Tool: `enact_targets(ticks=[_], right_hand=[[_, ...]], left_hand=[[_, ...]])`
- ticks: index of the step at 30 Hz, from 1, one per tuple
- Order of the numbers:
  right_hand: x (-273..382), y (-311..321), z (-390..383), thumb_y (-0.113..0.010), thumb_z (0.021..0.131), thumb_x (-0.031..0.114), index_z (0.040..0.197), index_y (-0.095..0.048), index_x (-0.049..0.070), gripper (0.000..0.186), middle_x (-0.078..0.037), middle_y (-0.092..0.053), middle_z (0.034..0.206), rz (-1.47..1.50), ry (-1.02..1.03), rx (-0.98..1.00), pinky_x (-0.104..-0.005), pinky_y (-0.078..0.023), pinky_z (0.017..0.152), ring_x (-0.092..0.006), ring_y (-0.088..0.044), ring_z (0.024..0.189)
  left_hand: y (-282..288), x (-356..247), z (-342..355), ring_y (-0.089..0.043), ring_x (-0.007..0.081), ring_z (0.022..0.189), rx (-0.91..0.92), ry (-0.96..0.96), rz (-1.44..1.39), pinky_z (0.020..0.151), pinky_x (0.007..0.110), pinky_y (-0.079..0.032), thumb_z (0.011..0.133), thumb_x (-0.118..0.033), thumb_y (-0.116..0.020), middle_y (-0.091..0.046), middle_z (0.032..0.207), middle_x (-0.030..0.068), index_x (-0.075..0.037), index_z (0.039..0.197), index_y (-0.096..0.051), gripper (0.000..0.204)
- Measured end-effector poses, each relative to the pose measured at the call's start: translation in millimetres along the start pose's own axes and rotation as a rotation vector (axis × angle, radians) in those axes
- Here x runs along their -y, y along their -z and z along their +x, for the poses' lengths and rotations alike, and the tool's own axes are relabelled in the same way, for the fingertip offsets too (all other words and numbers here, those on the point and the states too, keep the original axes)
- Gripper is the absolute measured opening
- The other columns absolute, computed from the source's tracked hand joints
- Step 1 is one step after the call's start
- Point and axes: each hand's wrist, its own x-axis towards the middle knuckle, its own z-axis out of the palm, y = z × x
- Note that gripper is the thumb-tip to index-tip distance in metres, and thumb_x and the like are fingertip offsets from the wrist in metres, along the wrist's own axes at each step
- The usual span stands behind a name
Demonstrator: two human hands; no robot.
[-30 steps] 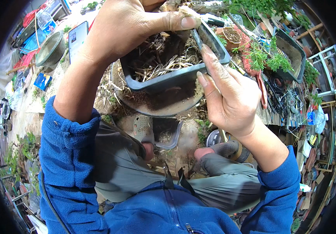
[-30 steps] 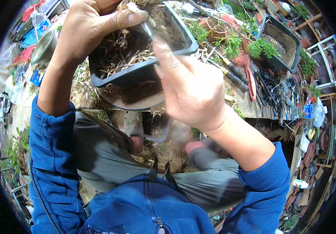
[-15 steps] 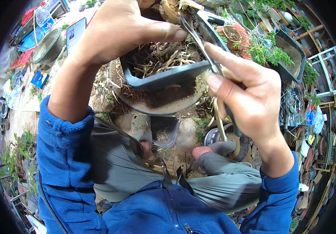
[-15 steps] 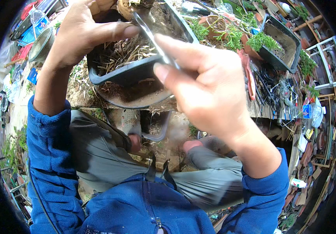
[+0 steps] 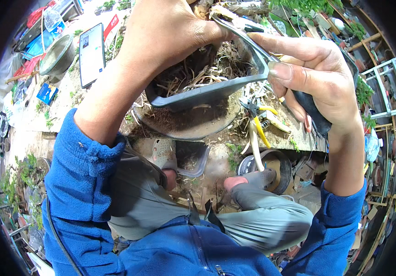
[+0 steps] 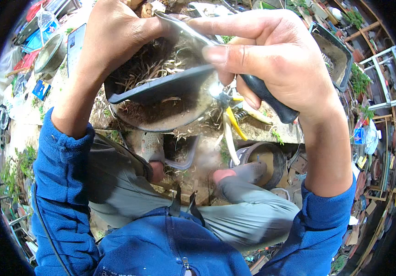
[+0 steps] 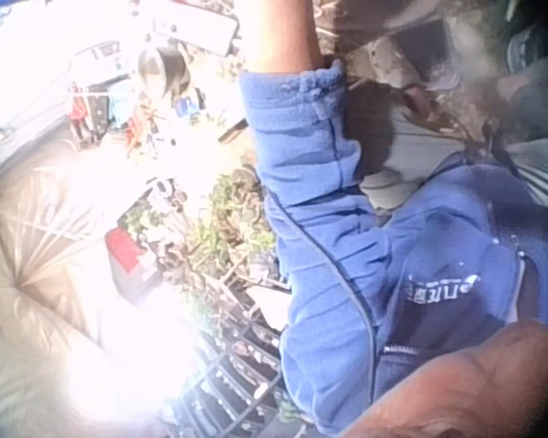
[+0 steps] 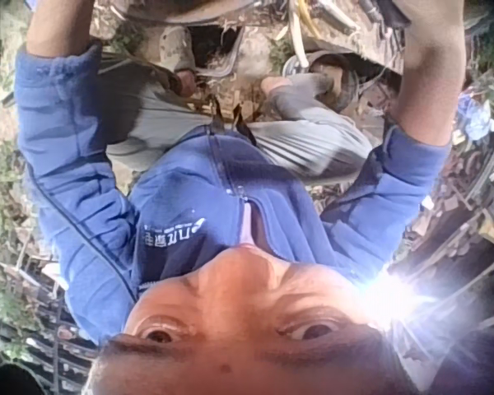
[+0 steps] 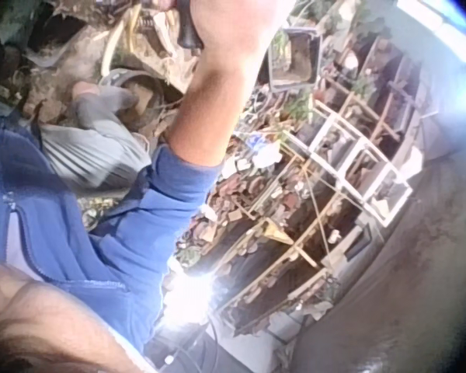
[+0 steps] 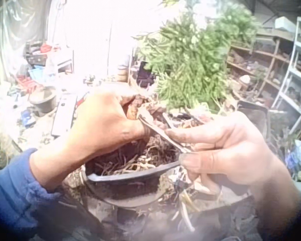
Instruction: The person trims a small bonsai tree using pruning shears and a metal file. They cut small branches and file the trunk and root area while seated on the floor in a cluttered workshop.
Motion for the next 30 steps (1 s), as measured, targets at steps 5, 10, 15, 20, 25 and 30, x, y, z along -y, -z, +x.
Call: enact_targets(ticks=[5,10,15,20,25,30], right_hand=[[-0.6,-2.2,5.1,-0.068,0.093,0.003,0.137,-0.063,-0.006,0.045,-0.004,-0.064,0.067,-0.121,0.106,0.015,-0.0213,-0.037,0.041,-0.0076,-0.051,0.042],[-8.6,-16.0,-2.4,-0.068,0.090,-0.005,0.132,-0.068,-0.006,0.043,-0.002,-0.063,0.066,-0.474,0.274,-0.121,-0.0214,-0.038,0.046,-0.0053,-0.052,0.047],[-21.6,-20.5,-0.2,-0.074,0.085,-0.001,0.127,-0.072,-0.003,0.042,-0.010,-0.069,0.073,-0.971,0.626,-0.200,-0.0262,-0.050,0.060,-0.0161,-0.062,0.057],[-30.3,-36.6,-0.5,-0.077,0.082,0.002,0.127,-0.074,0.007,0.045,-0.014,-0.073,0.079,-0.956,0.645,-0.300,-0.0345,-0.056,0.061,-0.0265,-0.070,0.063],[-27.7,-41.6,-4.0,-0.076,0.083,-0.001,0.126,-0.072,-0.002,0.043,-0.019,-0.075,0.094,-0.984,0.540,-0.288,-0.0316,-0.057,0.074,-0.0272,-0.075,0.077],[-25.4,-36.8,-5.9,-0.076,0.083,-0.001,0.128,-0.071,-0.002,0.045,-0.019,-0.075,0.095,-0.970,0.577,-0.269,-0.0321,-0.057,0.073,-0.0278,-0.075,0.078]], left_hand=[[9.4,-2.6,-1.5,-0.067,0.0166,0.070,0.101,0.058,-0.038,0.067,0.032,-0.054,0.073,-0.020,-0.083,-0.075,0.083,0.0112,-0.007,0.104,-0.078,0.034],[11.4,-9.3,-2.5,-0.066,0.0155,0.067,0.115,0.067,-0.020,0.065,0.032,-0.053,0.071,-0.019,-0.083,-0.075,0.081,0.0104,-0.008,0.103,-0.078,0.035],[7.6,-4.0,-4.7,-0.066,0.0180,0.062,0.059,-0.067,-0.026,0.060,0.033,-0.052,0.073,-0.017,-0.081,-0.074,0.077,0.0115,-0.007,0.099,-0.079,0.028],[10.8,7.0,1.7,-0.064,0.0183,0.061,0.118,-0.100,-0.199,0.060,0.033,-0.051,0.074,-0.017,-0.081,-0.074,0.076,0.0124,-0.005,0.094,-0.080,0.024],[22.5,9.2,10.5,-0.066,0.0156,0.075,0.343,0.065,0.047,0.070,0.031,-0.052,0.075,-0.020,-0.080,-0.074,0.081,0.0115,-0.005,0.104,-0.078,0.033],[31.9,24.9,11.7,-0.065,0.0092,0.086,0.490,0.141,-0.575,0.078,0.026,-0.053,0.081,-0.015,-0.089,-0.074,0.094,0.0035,0.001,0.120,-0.070,0.047]])
